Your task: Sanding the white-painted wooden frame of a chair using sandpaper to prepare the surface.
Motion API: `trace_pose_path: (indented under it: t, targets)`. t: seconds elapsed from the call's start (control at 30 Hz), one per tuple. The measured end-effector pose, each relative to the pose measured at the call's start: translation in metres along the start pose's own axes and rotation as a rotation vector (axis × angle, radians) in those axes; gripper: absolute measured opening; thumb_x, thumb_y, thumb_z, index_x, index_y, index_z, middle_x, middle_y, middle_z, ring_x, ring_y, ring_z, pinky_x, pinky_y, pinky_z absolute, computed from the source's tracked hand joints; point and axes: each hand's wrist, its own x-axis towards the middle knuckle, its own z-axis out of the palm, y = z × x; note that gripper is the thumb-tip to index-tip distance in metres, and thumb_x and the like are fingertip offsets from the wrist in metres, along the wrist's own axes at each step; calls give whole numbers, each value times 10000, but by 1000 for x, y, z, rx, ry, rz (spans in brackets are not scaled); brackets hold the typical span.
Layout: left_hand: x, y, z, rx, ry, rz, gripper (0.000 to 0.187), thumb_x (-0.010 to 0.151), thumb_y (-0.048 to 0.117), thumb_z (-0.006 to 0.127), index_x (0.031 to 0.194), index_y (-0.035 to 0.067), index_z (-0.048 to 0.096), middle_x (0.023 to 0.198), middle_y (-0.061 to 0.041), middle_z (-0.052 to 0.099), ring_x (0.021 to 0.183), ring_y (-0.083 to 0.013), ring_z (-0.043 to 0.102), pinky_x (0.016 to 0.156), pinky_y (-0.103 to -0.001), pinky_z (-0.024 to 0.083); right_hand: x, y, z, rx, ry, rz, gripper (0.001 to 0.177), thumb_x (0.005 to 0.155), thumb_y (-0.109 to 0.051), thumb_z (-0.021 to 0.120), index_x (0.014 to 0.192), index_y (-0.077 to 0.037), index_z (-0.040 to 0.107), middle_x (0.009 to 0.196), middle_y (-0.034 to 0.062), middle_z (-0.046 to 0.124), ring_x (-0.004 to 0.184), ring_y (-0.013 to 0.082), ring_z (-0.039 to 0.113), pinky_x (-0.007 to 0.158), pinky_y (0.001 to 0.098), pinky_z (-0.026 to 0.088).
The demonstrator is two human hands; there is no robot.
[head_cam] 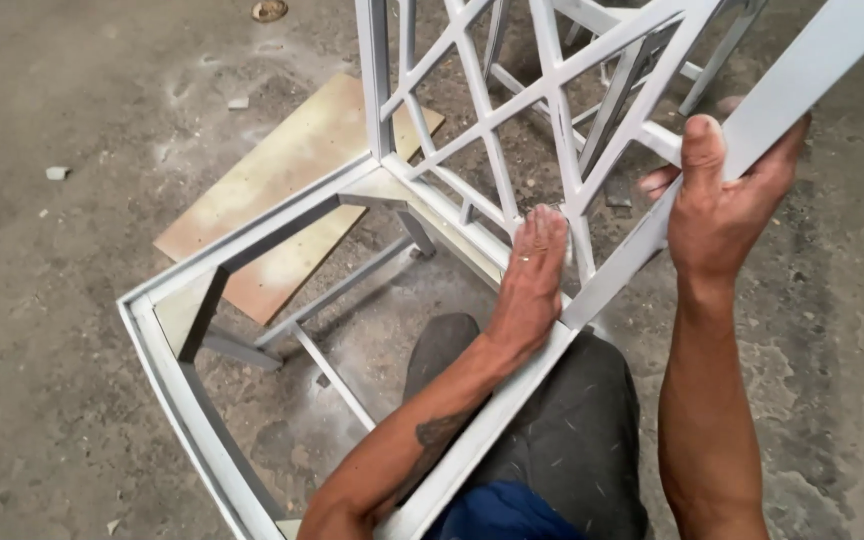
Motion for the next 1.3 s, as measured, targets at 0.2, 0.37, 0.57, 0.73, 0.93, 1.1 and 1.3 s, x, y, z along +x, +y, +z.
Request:
trace_pose_path:
  t: [0.2,0.37,0.57,0.73,0.93,1.1,1.3]
  targets:
    - [-5,8,0,-36,30,-76,1034,768,-254,367,1654,144,13,1711,-208,78,1597,-377,96,1314,-546,118,-3,7,-3,3,-9,17,354,1217,-161,583,1441,-16,351,1080,159,431,754,270,661,620,343,674]
    - [-9,-5,1,2,17,-20,1016,769,-267,354,1640,69,-47,1716,-205,-4,1618,-374,21,1348,-498,58,-3,13,-6,-18,-29,-18,352,1246,-153,576,1463,-47,320,1152,194,446,751,292,671,659,374,696]
    - [5,18,4,-69,89,-44,965,794,-293,319,1640,71,31,1710,-259,50,1607,-445,95,1340,-555,94,-4,13,-6,-10,-37,-37,335,1240,-127,571,1450,-19,332,1107,195,430,681,284,645,630,375,674]
    - [-12,9,-2,-65,9,-157,1025,755,-305,253,1639,120,-44,1711,-206,-42,1602,-368,26,1316,-495,12,-5,15,-9,38,-32,-10,351,1236,-96,584,1465,-9,333,1106,180,429,743,285,659,636,357,686]
    - [-3,10,18,24,121,26,947,763,-265,404,1623,-20,93,1702,-277,102,1621,-439,97,1375,-530,119,-5,12,-8,4,-74,-93,278,1252,-117,552,1410,-18,346,1161,199,430,722,314,653,679,402,683]
    - [-8,18,2,-160,97,-163,999,748,-298,251,1633,83,-11,1707,-228,9,1605,-387,57,1334,-493,33,-1,13,-6,77,-48,-74,273,1231,-86,579,1368,6,362,1137,188,446,788,306,659,644,375,680]
    - [-20,4,-21,-260,-1,-320,854,816,-222,253,1616,52,130,1691,-232,128,1579,-388,129,1295,-511,59,-5,22,-11,36,-64,-79,345,1286,-78,566,1514,-39,310,1179,227,464,815,335,695,701,403,726]
